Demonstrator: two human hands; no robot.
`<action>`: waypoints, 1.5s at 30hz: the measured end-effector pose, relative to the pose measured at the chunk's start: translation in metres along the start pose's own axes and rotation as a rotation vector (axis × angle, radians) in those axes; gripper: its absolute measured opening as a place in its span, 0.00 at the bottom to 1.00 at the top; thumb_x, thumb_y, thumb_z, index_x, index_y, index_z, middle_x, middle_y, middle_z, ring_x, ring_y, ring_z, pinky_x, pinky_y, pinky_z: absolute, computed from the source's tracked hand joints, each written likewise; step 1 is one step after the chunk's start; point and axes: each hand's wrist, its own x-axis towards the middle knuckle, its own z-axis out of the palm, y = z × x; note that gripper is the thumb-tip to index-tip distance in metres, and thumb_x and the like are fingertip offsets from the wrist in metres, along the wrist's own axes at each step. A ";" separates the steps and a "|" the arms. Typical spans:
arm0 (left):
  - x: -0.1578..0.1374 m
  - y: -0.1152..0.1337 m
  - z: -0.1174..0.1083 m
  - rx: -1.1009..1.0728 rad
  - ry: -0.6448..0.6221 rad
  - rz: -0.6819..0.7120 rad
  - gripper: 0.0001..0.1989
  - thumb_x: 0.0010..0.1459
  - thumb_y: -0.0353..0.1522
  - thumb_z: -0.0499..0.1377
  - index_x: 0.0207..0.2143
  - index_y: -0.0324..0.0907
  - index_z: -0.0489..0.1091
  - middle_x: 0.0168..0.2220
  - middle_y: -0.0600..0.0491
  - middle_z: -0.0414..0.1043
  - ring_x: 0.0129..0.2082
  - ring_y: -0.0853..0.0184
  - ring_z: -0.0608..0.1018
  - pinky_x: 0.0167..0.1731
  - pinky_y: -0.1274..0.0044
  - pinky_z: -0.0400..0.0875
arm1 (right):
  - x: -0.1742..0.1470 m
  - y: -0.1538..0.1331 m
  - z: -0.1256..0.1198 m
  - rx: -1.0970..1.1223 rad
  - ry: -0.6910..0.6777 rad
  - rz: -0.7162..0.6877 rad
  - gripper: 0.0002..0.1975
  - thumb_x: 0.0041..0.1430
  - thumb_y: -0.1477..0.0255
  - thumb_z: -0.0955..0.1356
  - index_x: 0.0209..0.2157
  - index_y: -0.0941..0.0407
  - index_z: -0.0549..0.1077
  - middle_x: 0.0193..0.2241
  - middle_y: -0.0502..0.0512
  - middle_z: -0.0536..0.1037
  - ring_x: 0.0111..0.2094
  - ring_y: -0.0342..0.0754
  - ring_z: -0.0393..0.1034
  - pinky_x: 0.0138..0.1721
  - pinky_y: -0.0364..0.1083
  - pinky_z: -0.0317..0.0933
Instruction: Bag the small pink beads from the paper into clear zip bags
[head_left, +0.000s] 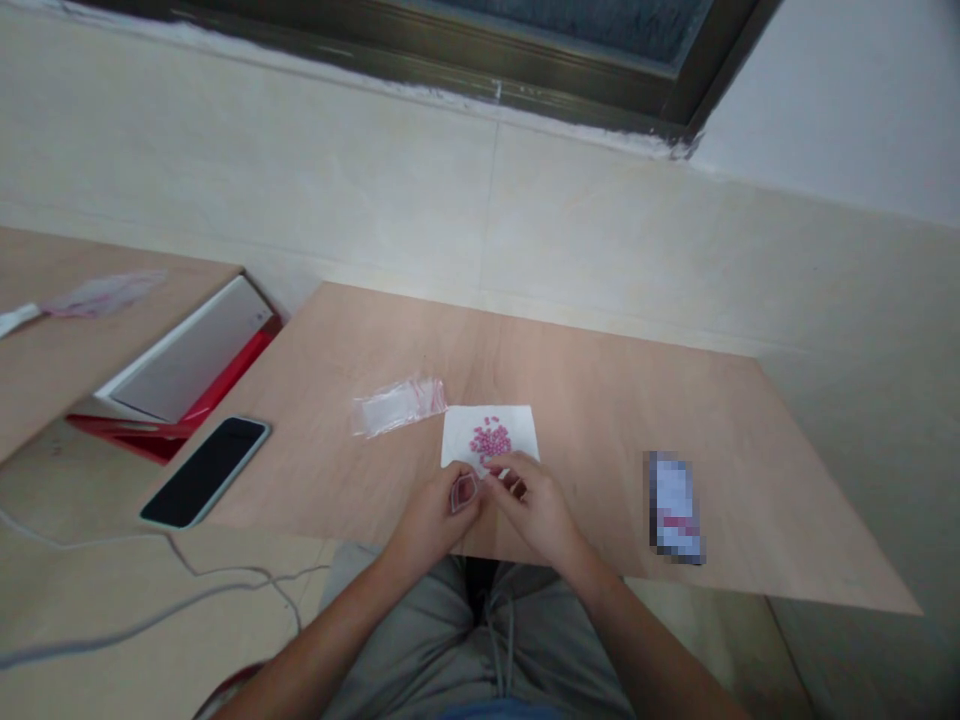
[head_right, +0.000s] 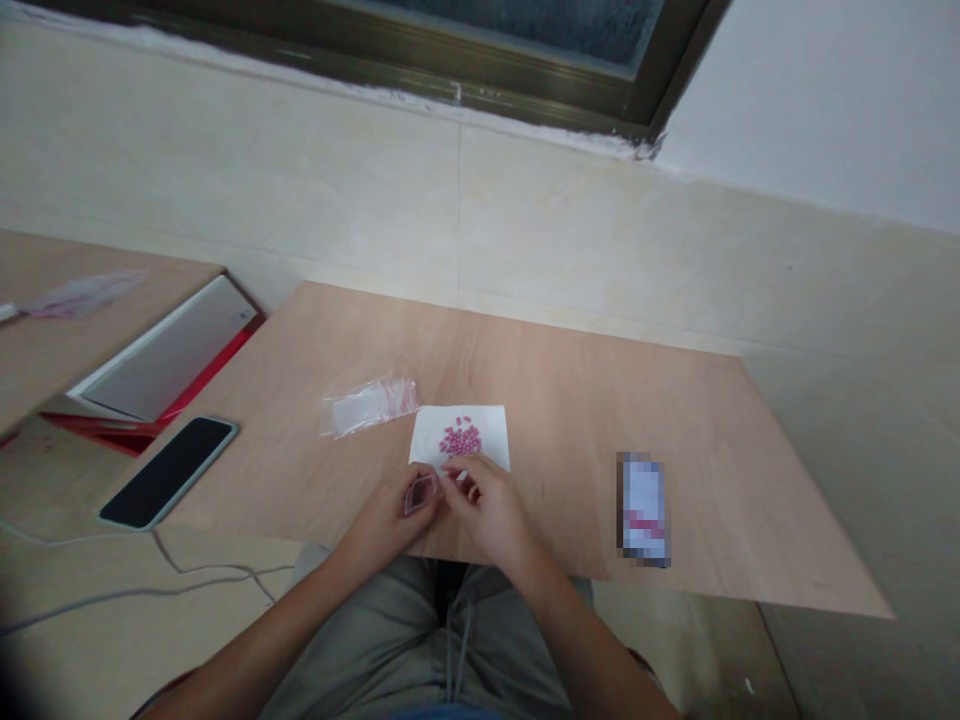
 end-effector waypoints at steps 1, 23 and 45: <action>0.001 0.001 -0.001 0.008 -0.007 -0.006 0.07 0.62 0.35 0.57 0.40 0.41 0.69 0.33 0.52 0.72 0.32 0.65 0.74 0.34 0.75 0.66 | 0.002 0.007 -0.003 -0.035 0.028 0.010 0.08 0.66 0.71 0.66 0.43 0.53 0.76 0.38 0.53 0.77 0.32 0.44 0.71 0.32 0.41 0.66; 0.002 0.000 0.001 -0.009 -0.023 -0.017 0.08 0.62 0.37 0.57 0.40 0.41 0.69 0.32 0.54 0.71 0.32 0.65 0.74 0.35 0.75 0.65 | 0.004 0.055 -0.006 -0.478 -0.070 -0.046 0.13 0.65 0.78 0.65 0.47 0.54 0.76 0.47 0.57 0.75 0.46 0.49 0.73 0.50 0.47 0.67; -0.003 0.002 -0.002 0.002 0.016 -0.003 0.07 0.61 0.35 0.57 0.37 0.41 0.70 0.31 0.53 0.72 0.31 0.65 0.72 0.32 0.76 0.63 | -0.001 -0.004 0.002 0.050 0.060 0.034 0.05 0.64 0.68 0.67 0.38 0.54 0.74 0.30 0.50 0.74 0.27 0.43 0.68 0.26 0.40 0.60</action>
